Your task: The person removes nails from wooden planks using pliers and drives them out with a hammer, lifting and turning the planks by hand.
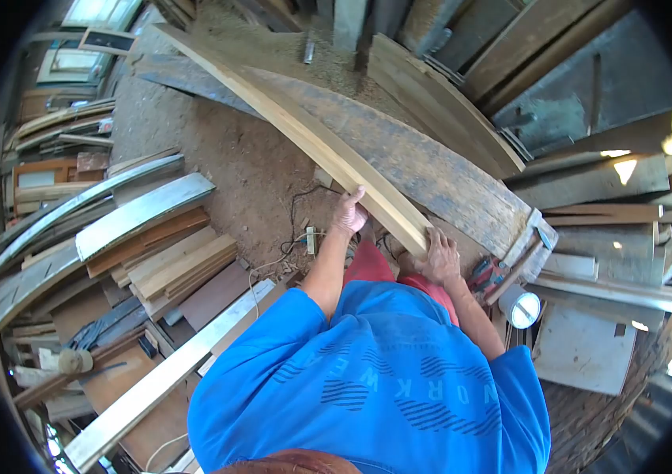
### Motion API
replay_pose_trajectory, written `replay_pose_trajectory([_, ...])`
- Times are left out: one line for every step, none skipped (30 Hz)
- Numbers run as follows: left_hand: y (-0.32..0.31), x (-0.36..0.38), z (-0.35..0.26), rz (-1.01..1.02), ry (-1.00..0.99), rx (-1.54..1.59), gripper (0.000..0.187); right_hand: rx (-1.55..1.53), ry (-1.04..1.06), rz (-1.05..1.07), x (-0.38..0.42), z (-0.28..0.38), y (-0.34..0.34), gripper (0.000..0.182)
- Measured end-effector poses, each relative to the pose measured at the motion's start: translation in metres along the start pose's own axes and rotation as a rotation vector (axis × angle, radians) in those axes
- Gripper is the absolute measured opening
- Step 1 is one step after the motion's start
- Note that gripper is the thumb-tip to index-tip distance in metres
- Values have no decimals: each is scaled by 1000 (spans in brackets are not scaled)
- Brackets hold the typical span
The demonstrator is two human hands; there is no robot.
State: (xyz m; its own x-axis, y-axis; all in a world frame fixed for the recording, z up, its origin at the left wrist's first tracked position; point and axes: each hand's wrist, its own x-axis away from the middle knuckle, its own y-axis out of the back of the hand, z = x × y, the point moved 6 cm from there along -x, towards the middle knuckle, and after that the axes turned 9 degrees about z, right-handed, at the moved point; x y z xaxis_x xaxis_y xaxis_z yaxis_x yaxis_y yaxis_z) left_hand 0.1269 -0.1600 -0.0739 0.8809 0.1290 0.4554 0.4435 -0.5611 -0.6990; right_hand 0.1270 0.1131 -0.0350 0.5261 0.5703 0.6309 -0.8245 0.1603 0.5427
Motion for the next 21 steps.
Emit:
replay_pose_trajectory([17, -5, 7, -83, -72, -48, 55, 66, -25, -61, 4, 10, -3, 106])
replay_pose_trajectory([25, -8, 11, -196, -67, -17, 55, 134, -52, -125, 11, 18, -5, 107])
replay_pose_trajectory([33, -7, 17, -309, -61, 18, 55, 179, -35, -166, 12, 19, -21, 108])
replay_pose_trajectory([46, -5, 24, -385, -65, -70, 55, 210, -66, -207, 18, 27, -25, 107])
replay_pose_trajectory([50, 1, 27, -430, -77, -73, 55, 237, -93, -249, 22, 35, -28, 107])
replay_pose_trajectory([55, 1, 34, -418, -124, -38, 55, 240, -76, -291, 20, 33, -33, 107])
replay_pose_trajectory([52, 0, 34, -403, -166, -9, 55, 289, -32, -365, 14, 31, -34, 107])
replay_pose_trajectory([49, -4, 36, -358, -165, 26, 60, 333, 4, -436, 10, 26, -36, 107])
replay_pose_trajectory([54, -13, 40, -354, -141, 15, 62, 378, 34, -498, 12, 19, -36, 107])
replay_pose_trajectory([63, -23, 48, -361, -113, 13, 65, 464, 24, -490, 9, 17, -26, 107])
replay_pose_trajectory([70, -28, 60, -367, -84, 15, 68, 340, 40, -395, 8, 9, -19, 107])
replay_pose_trajectory([66, -34, 63, -344, -111, 12, 76, 343, 28, -344, 5, 7, -8, 108])
replay_pose_trajectory([68, -34, 67, -389, -92, 5, 77, 341, 14, -291, 4, 6, -5, 108])
replay_pose_trajectory([69, -35, 69, -432, -75, -6, 79, 338, 11, -294, 3, 4, -6, 109])
replay_pose_trajectory([74, -35, 73, -474, -58, -17, 81, 336, 8, -298, 3, 4, -6, 109])
replay_pose_trajectory([78, -34, 76, -493, -46, -74, 82, 336, 8, -304, 3, 3, -5, 110])
replay_pose_trajectory([82, -34, 75, -511, -38, -131, 83, 340, -3, -309, 2, 2, -6, 110])
replay_pose_trajectory([80, -34, 70, -527, -35, -188, 84, 345, -11, -316, 1, 2, -7, 110])
replay_pose_trajectory([76, -34, 62, -507, -63, -248, 86, 351, -17, -326, 1, 3, -8, 110])
replay_pose_trajectory([71, -34, 55, -486, -91, -308, 87, 338, -31, -302, 1, 1, -8, 108])
replay_pose_trajectory([72, -33, 49, -466, -121, -370, 89, 322, -41, -278, 3, 4, -5, 106])
